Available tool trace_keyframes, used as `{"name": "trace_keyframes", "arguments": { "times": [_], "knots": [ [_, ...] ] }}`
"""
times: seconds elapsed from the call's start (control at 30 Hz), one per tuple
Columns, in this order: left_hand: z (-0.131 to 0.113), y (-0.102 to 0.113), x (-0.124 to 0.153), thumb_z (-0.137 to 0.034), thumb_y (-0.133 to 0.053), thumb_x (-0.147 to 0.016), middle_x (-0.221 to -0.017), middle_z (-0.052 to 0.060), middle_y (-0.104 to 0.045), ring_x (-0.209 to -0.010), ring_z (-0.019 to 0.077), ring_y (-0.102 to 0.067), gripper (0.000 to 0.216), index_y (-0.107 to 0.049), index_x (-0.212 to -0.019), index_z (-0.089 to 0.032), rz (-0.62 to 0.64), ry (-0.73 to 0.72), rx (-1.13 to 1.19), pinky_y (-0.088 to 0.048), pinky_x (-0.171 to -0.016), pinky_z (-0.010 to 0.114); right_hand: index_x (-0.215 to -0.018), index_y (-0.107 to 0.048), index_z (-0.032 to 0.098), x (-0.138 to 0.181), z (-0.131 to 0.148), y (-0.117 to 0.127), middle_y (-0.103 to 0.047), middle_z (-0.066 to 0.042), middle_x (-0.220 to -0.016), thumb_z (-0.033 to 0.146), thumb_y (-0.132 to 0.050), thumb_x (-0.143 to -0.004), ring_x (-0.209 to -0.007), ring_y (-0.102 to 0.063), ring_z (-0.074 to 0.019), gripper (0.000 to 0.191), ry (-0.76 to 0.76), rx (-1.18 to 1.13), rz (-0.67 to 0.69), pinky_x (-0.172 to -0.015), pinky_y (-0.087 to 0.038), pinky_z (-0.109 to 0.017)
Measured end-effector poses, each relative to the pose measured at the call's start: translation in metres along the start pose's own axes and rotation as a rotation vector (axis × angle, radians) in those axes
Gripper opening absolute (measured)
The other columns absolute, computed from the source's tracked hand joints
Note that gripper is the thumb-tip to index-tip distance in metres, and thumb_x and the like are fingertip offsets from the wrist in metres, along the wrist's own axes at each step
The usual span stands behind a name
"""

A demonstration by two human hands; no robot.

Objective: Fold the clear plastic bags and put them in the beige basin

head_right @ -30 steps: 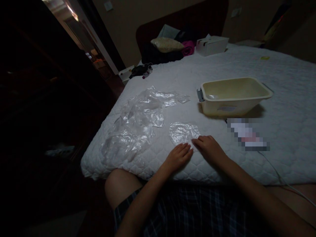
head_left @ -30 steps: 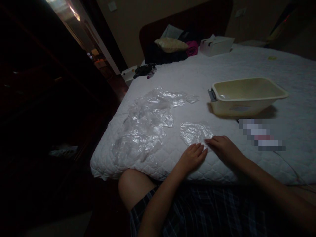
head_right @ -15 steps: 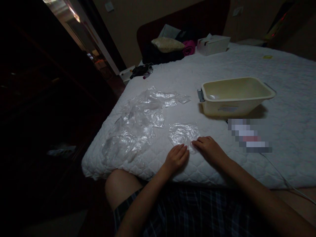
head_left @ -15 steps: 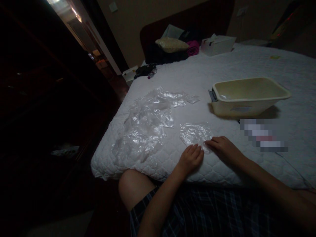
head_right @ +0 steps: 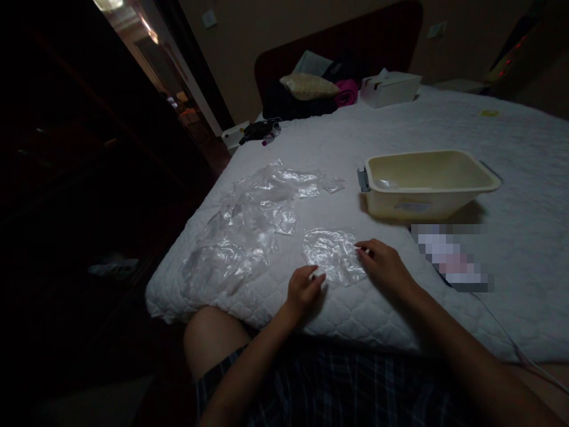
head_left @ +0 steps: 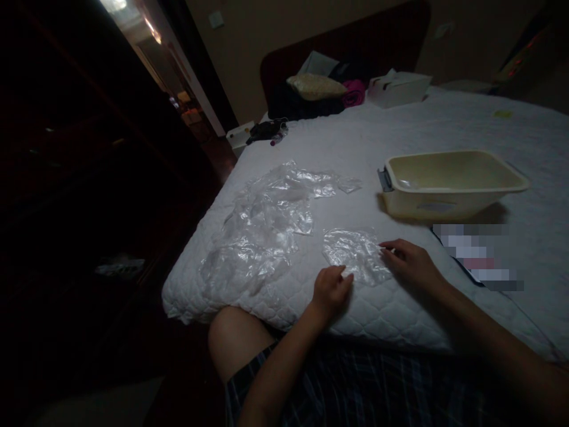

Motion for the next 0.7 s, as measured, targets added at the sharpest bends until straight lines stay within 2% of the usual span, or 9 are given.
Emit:
{"name": "trace_keyframes", "arguments": {
  "times": [0.07, 0.13, 0.17, 0.23, 0.27, 0.33, 0.47, 0.57, 0.7],
  "knots": [
    [0.035, 0.013, -0.004, -0.015, -0.049, -0.08, -0.107, 0.013, -0.06, -0.092, 0.019, -0.06, 0.024, -0.061, -0.1, -0.017, -0.077, 0.321, 0.143, -0.052, -0.075, 0.032, -0.092, -0.069, 0.016, -0.008, -0.026, 0.004, -0.069, -0.007, -0.077, 0.043, -0.058, -0.077, -0.064, -0.062, -0.0189, 0.032, -0.148, -0.081, -0.047, -0.058, -0.048, -0.031],
    [0.078, 0.021, -0.001, -0.013, -0.043, -0.079, -0.09, 0.007, -0.061, -0.081, 0.0149, -0.06, 0.021, -0.061, -0.089, -0.016, -0.158, 0.726, 0.334, -0.05, -0.069, 0.027, -0.091, -0.068, 0.015, -0.015, -0.048, -0.002, -0.068, -0.008, -0.073, 0.045, -0.062, -0.073, -0.057, -0.061, -0.0186, 0.035, -0.293, -0.22, -0.026, -0.05, -0.047, -0.03],
    [0.096, 0.02, 0.003, -0.014, -0.042, -0.079, -0.08, 0.005, -0.06, -0.069, 0.012, -0.058, 0.019, -0.06, -0.085, -0.016, -0.177, 0.929, 0.439, -0.048, -0.06, 0.023, -0.091, -0.068, 0.014, -0.017, -0.055, -0.007, -0.068, -0.008, -0.071, 0.046, -0.062, -0.072, -0.055, -0.061, -0.0184, 0.037, -0.351, -0.288, -0.006, -0.047, -0.046, -0.029],
    [0.118, 0.007, 0.008, -0.018, -0.043, -0.079, -0.07, 0.001, -0.057, -0.05, 0.0078, -0.049, 0.017, -0.058, -0.086, -0.015, -0.107, 1.247, 0.667, -0.039, -0.046, 0.019, -0.09, -0.067, 0.013, -0.021, -0.059, -0.015, -0.068, -0.008, -0.069, 0.048, -0.063, -0.07, -0.05, -0.06, -0.0178, 0.04, -0.413, -0.37, 0.02, -0.04, -0.042, -0.027],
    [0.122, 0.001, 0.007, -0.02, -0.045, -0.078, -0.067, 0.0, -0.057, -0.046, 0.0064, -0.046, 0.015, -0.057, -0.085, -0.015, -0.046, 1.325, 0.748, -0.036, -0.043, 0.018, -0.088, -0.067, 0.014, -0.022, -0.057, -0.018, -0.068, -0.008, -0.067, 0.048, -0.064, -0.069, -0.048, -0.059, -0.0175, 0.04, -0.415, -0.382, 0.027, -0.037, -0.04, -0.026],
    [0.128, -0.007, 0.001, -0.024, -0.05, -0.077, -0.056, -0.002, -0.053, -0.04, 0.0054, -0.041, 0.012, -0.057, -0.076, -0.015, 0.054, 1.378, 0.805, -0.031, -0.039, 0.017, -0.082, -0.068, 0.014, -0.025, -0.047, -0.023, -0.067, -0.007, -0.063, 0.049, -0.065, -0.068, -0.045, -0.057, -0.0163, 0.039, -0.387, -0.385, 0.049, -0.036, -0.038, -0.025],
    [0.13, -0.023, -0.006, -0.026, -0.058, -0.072, -0.041, -0.003, -0.045, -0.034, 0.0063, -0.04, 0.018, -0.055, -0.059, -0.014, 0.176, 1.379, 0.833, -0.027, -0.037, 0.018, -0.077, -0.07, 0.014, -0.026, -0.037, -0.029, -0.066, -0.006, -0.058, 0.05, -0.068, -0.065, -0.044, -0.054, -0.0137, 0.038, -0.358, -0.424, 0.051, -0.04, -0.04, -0.026],
    [0.128, -0.034, -0.008, -0.027, -0.06, -0.072, -0.042, -0.003, -0.047, -0.034, 0.0058, -0.04, 0.019, -0.057, -0.06, -0.012, 0.219, 1.363, 0.885, -0.026, -0.037, 0.018, -0.079, -0.071, 0.014, -0.024, -0.042, -0.032, -0.069, -0.006, -0.064, 0.047, -0.071, -0.062, -0.046, -0.053, -0.0126, 0.037, -0.394, -0.457, 0.03, -0.044, -0.042, -0.027],
    [0.128, -0.037, -0.006, -0.028, -0.064, -0.07, -0.048, -0.003, -0.05, -0.033, 0.0027, -0.035, 0.017, -0.058, -0.067, -0.012, 0.22, 1.348, 0.95, -0.021, -0.036, 0.017, -0.081, -0.071, 0.014, -0.024, -0.049, -0.039, -0.07, -0.007, -0.07, 0.044, -0.074, -0.058, -0.053, -0.056, -0.0141, 0.037, -0.412, -0.538, 0.075, -0.047, -0.043, -0.026]
  ]
}}
Point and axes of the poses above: each hand's wrist, its own x-axis away from the middle knuckle, its own y-axis out of the back of the hand, z = x × y, the point moved 9 cm from there along -x, towards the middle knuckle
